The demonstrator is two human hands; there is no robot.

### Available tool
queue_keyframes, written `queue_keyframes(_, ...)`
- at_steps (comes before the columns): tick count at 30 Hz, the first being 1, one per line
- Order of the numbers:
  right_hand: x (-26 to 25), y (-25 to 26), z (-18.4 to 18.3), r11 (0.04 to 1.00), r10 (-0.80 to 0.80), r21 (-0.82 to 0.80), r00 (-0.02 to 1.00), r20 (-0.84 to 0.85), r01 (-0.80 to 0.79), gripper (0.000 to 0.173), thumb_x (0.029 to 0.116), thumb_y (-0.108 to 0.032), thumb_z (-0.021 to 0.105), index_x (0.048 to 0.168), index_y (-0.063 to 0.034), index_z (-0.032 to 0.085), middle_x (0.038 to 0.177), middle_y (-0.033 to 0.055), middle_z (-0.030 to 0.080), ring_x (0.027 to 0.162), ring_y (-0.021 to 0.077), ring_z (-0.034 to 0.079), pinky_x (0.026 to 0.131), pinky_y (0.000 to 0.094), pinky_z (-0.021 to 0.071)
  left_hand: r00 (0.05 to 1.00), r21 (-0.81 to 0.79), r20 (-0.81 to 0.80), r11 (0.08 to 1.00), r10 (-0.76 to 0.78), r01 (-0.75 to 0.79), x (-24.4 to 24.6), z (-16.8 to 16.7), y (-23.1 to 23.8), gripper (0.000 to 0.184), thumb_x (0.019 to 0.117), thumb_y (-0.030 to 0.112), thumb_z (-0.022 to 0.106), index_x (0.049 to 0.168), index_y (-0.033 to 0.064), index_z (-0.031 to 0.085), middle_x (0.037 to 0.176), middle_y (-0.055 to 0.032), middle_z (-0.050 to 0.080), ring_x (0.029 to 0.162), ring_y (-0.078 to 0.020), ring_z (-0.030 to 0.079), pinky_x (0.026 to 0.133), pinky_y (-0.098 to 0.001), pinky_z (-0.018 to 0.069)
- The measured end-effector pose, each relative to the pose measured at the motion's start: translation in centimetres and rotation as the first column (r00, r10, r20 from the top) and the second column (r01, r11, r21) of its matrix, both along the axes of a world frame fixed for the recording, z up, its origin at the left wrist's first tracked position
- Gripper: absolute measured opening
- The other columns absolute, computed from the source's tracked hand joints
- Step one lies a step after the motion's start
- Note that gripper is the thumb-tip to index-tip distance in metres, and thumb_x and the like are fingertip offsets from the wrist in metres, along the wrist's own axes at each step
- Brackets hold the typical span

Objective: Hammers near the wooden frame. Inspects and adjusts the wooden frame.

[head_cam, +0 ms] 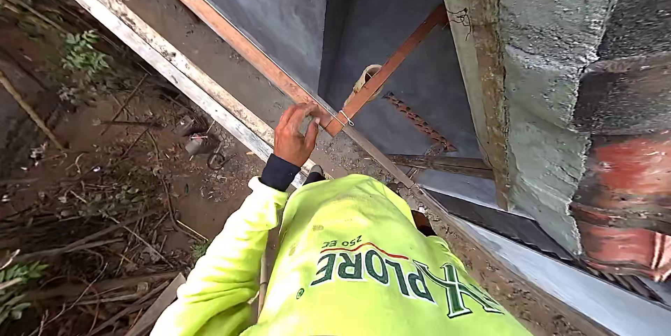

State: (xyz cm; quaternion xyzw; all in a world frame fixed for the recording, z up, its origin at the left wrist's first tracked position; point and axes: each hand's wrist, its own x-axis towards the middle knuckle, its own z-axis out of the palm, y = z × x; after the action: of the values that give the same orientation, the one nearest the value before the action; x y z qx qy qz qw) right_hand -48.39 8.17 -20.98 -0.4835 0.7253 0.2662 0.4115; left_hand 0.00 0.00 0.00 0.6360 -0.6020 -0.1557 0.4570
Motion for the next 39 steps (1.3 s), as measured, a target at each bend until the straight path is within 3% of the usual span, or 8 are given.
queue_keyframes(5, 5.8, -2.3, 9.2, 0.972, 0.009, -0.237, 0.997, 0.07, 0.008, 0.043, 0.1052, -0.035, 0.058, 0.128, 0.0007, 0.065, 0.115, 0.0282, 0.07, 0.112, 0.0448, 0.067, 0.101, 0.0622, 0.048, 0.968, 0.157, -0.217, 0.983, 0.126, -0.093, 1.0, -0.7, 1.7, 0.022, 0.0966, 0.013, 0.063, 0.11, -0.0034, 0.064, 0.092, -0.0113, 0.069, 0.077, -0.0147, 0.068, 0.072, -0.0327, 0.0593)
queue_keyframes(8, 7.1, -2.0, 12.8, 0.811, 0.083, -0.581, 0.967, 0.239, 0.074, 0.051, 0.1004, -0.04, 0.063, 0.11, 0.0097, 0.067, 0.081, 0.0255, 0.068, 0.074, 0.0392, 0.067, 0.075, 0.0596, 0.0527, 0.92, 0.372, -0.388, 0.904, -0.053, 0.209, -1.0, -0.8, 5.1, 0.016, 0.094, 0.018, 0.067, 0.098, 0.0026, 0.068, 0.08, -0.0033, 0.07, 0.069, -0.0097, 0.067, 0.066, -0.0312, 0.0595)
queue_keyframes(14, 14.4, -6.4, 22.3, 0.552, 0.63, -0.829, 0.607, 0.484, 0.089, 0.075, 0.1065, -0.062, 0.032, 0.097, 0.0035, 0.066, 0.067, 0.0093, 0.063, 0.059, 0.0103, 0.062, 0.055, 0.0294, 0.0536, 0.653, 0.25, -0.71, 0.771, -0.265, 0.585, -9.0, 2.1, 6.9, 0.079, 0.0835, 0.048, 0.081, 0.133, -0.0089, 0.059, 0.132, -0.0155, 0.067, 0.125, -0.0187, 0.062, 0.11, -0.0373, 0.05)
queue_keyframes(17, 20.3, -7.4, 24.4, 0.529, 0.776, -0.846, 0.37, 0.512, 0.063, 0.065, 0.1088, -0.053, 0.035, 0.103, 0.002, 0.069, 0.076, 0.0121, 0.071, 0.066, 0.0162, 0.07, 0.06, 0.0346, 0.0585, 0.54, 0.066, -0.812, 0.885, -0.221, 0.46, -11.2, 3.2, 6.5, 0.092, 0.0834, 0.061, 0.076, 0.135, -0.0121, 0.054, 0.131, -0.0164, 0.067, 0.124, -0.0187, 0.063, 0.11, -0.0371, 0.0498)
queue_keyframes(21, 23.9, -8.4, 24.3, 0.453, 0.881, -0.891, 0.168, 0.442, -0.033, 0.055, 0.1083, -0.047, 0.042, 0.098, -0.0042, 0.075, 0.083, 0.0115, 0.074, 0.077, 0.0233, 0.073, 0.067, 0.0414, 0.0605, 0.461, 0.046, -0.887, 0.998, 0.018, 0.05, -11.7, 3.6, 7.3, 0.039, 0.0997, 0.046, 0.062, 0.097, 0.009, 0.074, 0.105, -0.0104, 0.076, 0.113, -0.0256, 0.069, 0.105, -0.0454, 0.0528)
queue_keyframes(26, 23.8, -10.5, 21.9, 0.481, 0.822, -0.859, 0.248, 0.512, 0.177, 0.024, 0.1003, -0.021, 0.062, 0.104, -0.0035, 0.078, 0.097, 0.0097, 0.074, 0.087, 0.0161, 0.072, 0.076, 0.032, 0.0616, 0.213, 0.258, -0.918, 0.912, 0.334, -0.318, -10.5, 3.3, 6.4, 0.02, 0.1074, 0.021, 0.049, 0.106, 0.0112, 0.067, 0.064, 0.0006, 0.065, 0.057, -0.0135, 0.067, 0.061, -0.0334, 0.0619)
queue_keyframes(33, 26.8, -14.3, 20.1, 0.349, 0.731, -0.884, 0.5, 0.465, 0.312, 0.017, 0.093, -0.011, 0.069, 0.101, 0.0006, 0.077, 0.091, 0.0136, 0.074, 0.07, 0.0173, 0.07, 0.062, 0.0318, 0.0599, 0.535, 0.309, -0.718, 0.892, 0.446, -0.33, -4.9, 2.1, 4.1, 0.018, 0.1052, 0.022, 0.057, 0.116, 0.0122, 0.068, 0.058, 0.0074, 0.047, 0.04, -0.0041, 0.038, 0.037, -0.0216, 0.0398)
queue_keyframes(39, 26.4, -12.4, 23.9, 0.561, 0.79, -0.828, 0.3, 0.535, 0.001, 0.041, 0.0857, -0.033, 0.074, 0.116, -0.0058, 0.075, 0.101, 0.0083, 0.076, 0.094, 0.0215, 0.071, 0.084, 0.0422, 0.0593, 0.581, 0.07, -0.809, 0.995, 0.095, -0.065, -5.9, 4.3, 4.7, 0.027, 0.1091, 0.038, 0.048, 0.104, 0.0146, 0.06, 0.051, 0.0023, 0.032, 0.035, -0.0099, 0.031, 0.033, -0.025, 0.0346)
